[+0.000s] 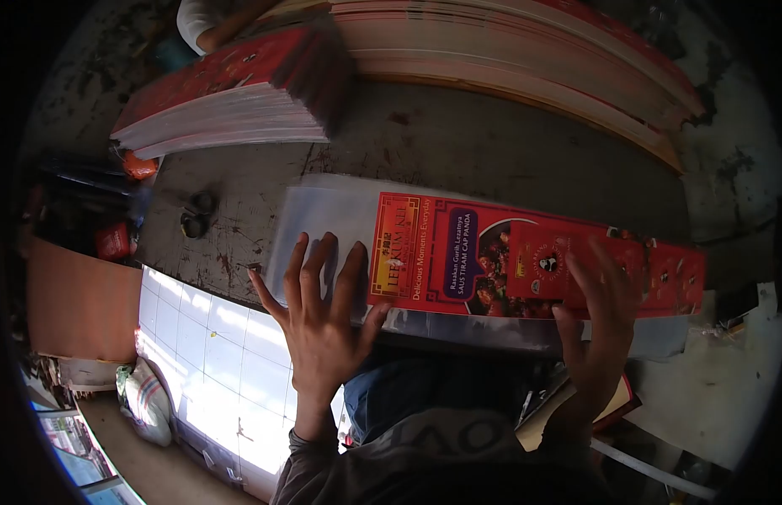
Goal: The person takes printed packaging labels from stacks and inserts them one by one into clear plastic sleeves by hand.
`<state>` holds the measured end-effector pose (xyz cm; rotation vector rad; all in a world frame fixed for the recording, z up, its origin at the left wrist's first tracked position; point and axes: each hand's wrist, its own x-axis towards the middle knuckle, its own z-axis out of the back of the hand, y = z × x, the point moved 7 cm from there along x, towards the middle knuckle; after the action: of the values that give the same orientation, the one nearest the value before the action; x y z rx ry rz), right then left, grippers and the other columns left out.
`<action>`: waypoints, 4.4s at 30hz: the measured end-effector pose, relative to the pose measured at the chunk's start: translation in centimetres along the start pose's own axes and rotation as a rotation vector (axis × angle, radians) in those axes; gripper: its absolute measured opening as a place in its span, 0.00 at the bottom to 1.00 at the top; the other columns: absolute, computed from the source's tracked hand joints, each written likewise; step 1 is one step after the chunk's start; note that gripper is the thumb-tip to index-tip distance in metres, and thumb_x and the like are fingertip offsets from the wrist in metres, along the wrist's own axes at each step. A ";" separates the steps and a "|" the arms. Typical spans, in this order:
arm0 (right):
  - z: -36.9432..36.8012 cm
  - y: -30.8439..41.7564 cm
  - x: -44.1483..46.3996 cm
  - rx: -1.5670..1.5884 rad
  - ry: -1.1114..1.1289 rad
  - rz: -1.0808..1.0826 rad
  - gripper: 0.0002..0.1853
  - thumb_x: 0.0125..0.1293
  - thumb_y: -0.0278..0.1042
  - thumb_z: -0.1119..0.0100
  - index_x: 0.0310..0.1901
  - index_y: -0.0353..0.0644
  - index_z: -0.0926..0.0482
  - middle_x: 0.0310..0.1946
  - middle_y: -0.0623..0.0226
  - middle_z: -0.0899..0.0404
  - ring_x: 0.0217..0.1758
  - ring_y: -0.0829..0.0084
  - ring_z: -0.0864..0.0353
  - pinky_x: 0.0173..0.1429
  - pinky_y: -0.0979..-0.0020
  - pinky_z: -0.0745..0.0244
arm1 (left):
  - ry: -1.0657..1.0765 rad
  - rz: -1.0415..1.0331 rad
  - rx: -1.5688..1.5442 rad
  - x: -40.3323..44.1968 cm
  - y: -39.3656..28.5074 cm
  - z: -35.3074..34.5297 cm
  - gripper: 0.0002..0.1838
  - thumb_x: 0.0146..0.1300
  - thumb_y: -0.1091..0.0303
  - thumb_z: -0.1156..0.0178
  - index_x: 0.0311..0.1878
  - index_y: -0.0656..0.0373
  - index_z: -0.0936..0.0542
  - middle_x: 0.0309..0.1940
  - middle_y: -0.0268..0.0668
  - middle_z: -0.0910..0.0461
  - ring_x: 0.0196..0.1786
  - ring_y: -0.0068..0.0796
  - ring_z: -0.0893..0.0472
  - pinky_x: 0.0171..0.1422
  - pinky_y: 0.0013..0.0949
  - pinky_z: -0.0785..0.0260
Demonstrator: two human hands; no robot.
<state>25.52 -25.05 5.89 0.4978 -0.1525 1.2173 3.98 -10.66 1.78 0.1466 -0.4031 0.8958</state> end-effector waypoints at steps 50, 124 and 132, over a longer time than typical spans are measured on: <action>2.6 -0.2 15.7 0.066 -0.028 0.224 0.26 0.47 0.55 0.30 0.36 0.39 0.24 0.23 0.60 0.22 0.28 0.61 0.21 0.33 0.63 0.30 | -0.181 -0.400 -0.307 6.3 1.3 1.1 0.17 0.52 0.74 0.38 0.47 0.55 0.23 0.42 0.34 0.24 0.45 0.37 0.25 0.52 0.39 0.35; -2.3 -4.1 12.2 0.125 0.061 0.372 0.25 0.52 0.55 0.34 0.30 0.36 0.25 0.19 0.55 0.25 0.23 0.55 0.23 0.30 0.61 0.31 | -0.203 0.185 -0.701 6.7 7.2 -1.9 0.22 0.56 0.61 0.33 0.46 0.62 0.31 0.31 0.41 0.24 0.32 0.30 0.26 0.40 0.34 0.32; -3.8 -4.7 12.0 0.137 0.095 0.393 0.24 0.53 0.53 0.34 0.32 0.35 0.24 0.22 0.53 0.24 0.27 0.54 0.23 0.33 0.60 0.29 | 0.758 -0.052 -1.127 12.5 9.5 -4.0 0.36 0.50 0.72 0.29 0.59 0.56 0.41 0.34 0.39 0.19 0.37 0.23 0.20 0.41 0.27 0.28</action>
<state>33.47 -14.26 5.73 0.5438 -0.0881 1.6407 4.68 5.52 2.71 -1.1797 -0.1382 0.5087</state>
